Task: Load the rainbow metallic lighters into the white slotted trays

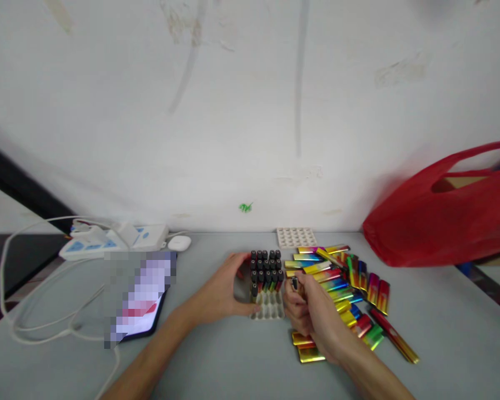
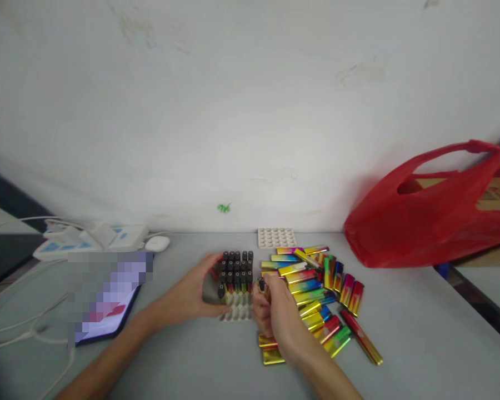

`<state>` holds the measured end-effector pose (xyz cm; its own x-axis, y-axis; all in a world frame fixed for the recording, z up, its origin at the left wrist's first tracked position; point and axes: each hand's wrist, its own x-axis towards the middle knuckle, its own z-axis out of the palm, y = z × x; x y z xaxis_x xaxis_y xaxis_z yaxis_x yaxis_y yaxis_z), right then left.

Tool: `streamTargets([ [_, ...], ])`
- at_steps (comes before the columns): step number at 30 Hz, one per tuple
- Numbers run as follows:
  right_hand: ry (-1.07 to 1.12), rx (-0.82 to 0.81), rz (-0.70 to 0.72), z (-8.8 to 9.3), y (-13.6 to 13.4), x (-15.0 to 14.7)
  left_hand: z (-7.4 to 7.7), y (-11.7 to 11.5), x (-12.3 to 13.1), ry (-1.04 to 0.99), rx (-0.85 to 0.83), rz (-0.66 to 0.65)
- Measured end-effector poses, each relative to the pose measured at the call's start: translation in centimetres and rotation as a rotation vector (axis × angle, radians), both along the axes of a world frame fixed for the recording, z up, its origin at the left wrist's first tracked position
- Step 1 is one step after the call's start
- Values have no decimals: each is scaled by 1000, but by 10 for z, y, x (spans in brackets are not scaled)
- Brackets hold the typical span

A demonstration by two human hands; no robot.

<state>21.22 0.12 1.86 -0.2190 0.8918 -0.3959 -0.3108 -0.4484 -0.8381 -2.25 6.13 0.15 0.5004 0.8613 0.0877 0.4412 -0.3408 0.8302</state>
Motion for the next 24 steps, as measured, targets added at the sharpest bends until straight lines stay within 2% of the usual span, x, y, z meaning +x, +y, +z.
streamTargets([
  [8, 16, -37, 24, 1, 2, 1, -1, 0, 0, -16, 5, -4],
  [24, 27, 41, -4, -3, 1, 5, -1, 1, 0, -15, 21, 4],
])
